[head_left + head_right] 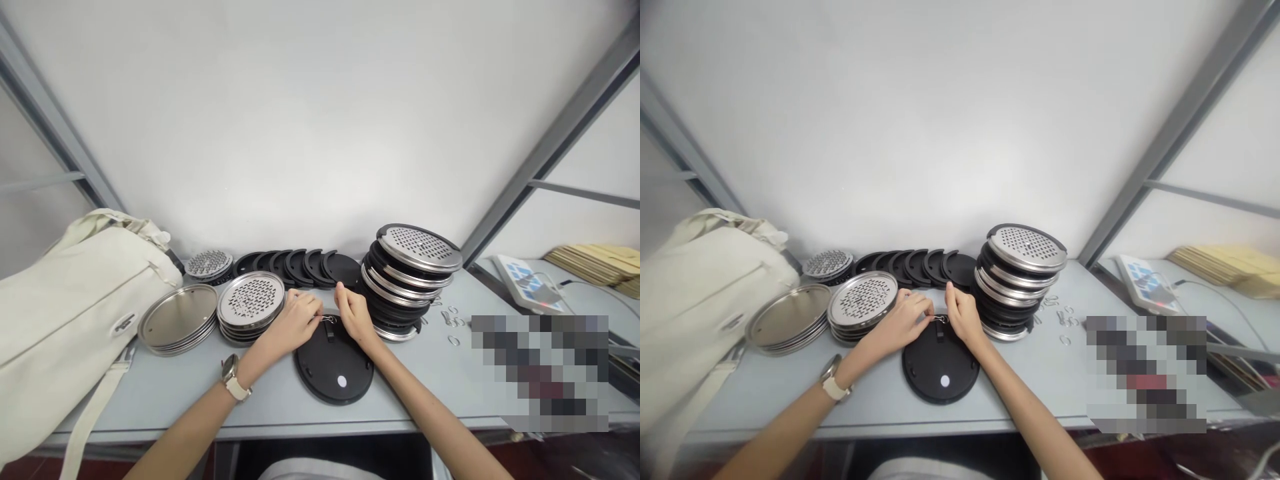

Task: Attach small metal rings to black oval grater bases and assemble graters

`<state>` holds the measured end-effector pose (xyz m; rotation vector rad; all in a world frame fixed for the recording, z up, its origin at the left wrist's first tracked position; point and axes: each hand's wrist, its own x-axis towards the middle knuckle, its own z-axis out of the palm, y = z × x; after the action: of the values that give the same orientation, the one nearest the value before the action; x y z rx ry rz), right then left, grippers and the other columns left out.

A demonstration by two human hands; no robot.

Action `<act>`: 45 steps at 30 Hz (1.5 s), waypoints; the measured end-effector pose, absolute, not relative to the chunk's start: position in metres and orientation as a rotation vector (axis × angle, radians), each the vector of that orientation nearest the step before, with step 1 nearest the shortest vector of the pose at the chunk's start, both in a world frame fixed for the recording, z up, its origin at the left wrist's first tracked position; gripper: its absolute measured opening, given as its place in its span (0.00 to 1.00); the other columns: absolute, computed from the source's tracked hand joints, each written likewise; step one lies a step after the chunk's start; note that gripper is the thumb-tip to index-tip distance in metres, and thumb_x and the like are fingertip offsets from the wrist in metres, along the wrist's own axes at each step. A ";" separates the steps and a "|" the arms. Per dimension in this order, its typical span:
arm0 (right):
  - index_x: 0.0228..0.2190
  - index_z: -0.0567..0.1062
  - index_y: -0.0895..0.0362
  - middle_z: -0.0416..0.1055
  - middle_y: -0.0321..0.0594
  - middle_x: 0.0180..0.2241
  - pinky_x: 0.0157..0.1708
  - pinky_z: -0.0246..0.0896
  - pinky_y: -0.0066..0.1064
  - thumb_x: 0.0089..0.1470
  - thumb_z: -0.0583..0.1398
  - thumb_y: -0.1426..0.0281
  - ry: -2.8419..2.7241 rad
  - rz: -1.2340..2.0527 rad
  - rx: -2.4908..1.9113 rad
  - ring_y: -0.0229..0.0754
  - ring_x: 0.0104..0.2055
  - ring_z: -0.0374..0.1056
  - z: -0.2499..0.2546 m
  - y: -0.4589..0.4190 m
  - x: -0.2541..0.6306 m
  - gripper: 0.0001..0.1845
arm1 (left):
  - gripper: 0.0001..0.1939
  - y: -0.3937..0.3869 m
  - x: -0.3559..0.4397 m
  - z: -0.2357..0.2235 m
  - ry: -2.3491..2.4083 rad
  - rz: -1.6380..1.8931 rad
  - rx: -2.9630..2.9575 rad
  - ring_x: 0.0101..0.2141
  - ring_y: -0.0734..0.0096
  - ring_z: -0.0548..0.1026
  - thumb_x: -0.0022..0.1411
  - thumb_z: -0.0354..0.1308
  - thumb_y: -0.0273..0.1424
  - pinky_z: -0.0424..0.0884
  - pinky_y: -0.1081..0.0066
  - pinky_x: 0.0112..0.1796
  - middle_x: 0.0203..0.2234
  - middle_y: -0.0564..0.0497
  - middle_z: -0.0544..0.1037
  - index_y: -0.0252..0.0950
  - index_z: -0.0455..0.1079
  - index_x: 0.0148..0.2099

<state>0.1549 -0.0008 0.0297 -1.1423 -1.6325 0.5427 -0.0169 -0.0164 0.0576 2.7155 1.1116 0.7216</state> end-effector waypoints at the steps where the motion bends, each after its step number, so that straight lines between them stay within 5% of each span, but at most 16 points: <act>1: 0.18 0.55 0.55 0.51 0.31 0.17 0.23 0.45 0.29 0.64 0.45 0.54 -1.629 0.546 -1.141 0.34 0.21 0.49 0.030 -0.001 0.155 0.27 | 0.06 -0.017 -0.016 0.058 1.107 0.708 2.724 0.35 0.67 0.69 0.63 0.48 0.23 0.57 0.63 0.45 0.30 0.52 0.71 0.36 0.63 0.35; 11: 0.17 0.54 0.55 0.48 0.30 0.17 0.22 0.42 0.29 0.63 0.47 0.56 -1.629 0.547 -1.130 0.33 0.21 0.46 0.028 0.001 0.155 0.26 | 0.07 -0.013 -0.016 0.054 1.067 0.723 2.553 0.33 0.69 0.68 0.65 0.44 0.24 0.64 0.69 0.36 0.33 0.51 0.68 0.37 0.62 0.37; 45: 0.18 0.51 0.55 0.46 0.29 0.17 0.23 0.40 0.29 0.64 0.46 0.57 -1.697 0.476 -1.151 0.32 0.20 0.44 0.031 0.000 0.154 0.25 | 0.08 -0.007 -0.016 0.051 1.012 0.839 2.336 0.36 0.69 0.72 0.64 0.49 0.25 0.67 0.69 0.41 0.34 0.51 0.74 0.36 0.70 0.37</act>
<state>0.1543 -0.0004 0.0312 -1.1512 -1.6969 0.4759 -0.0162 -0.0066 0.0512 2.3357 1.0116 0.8387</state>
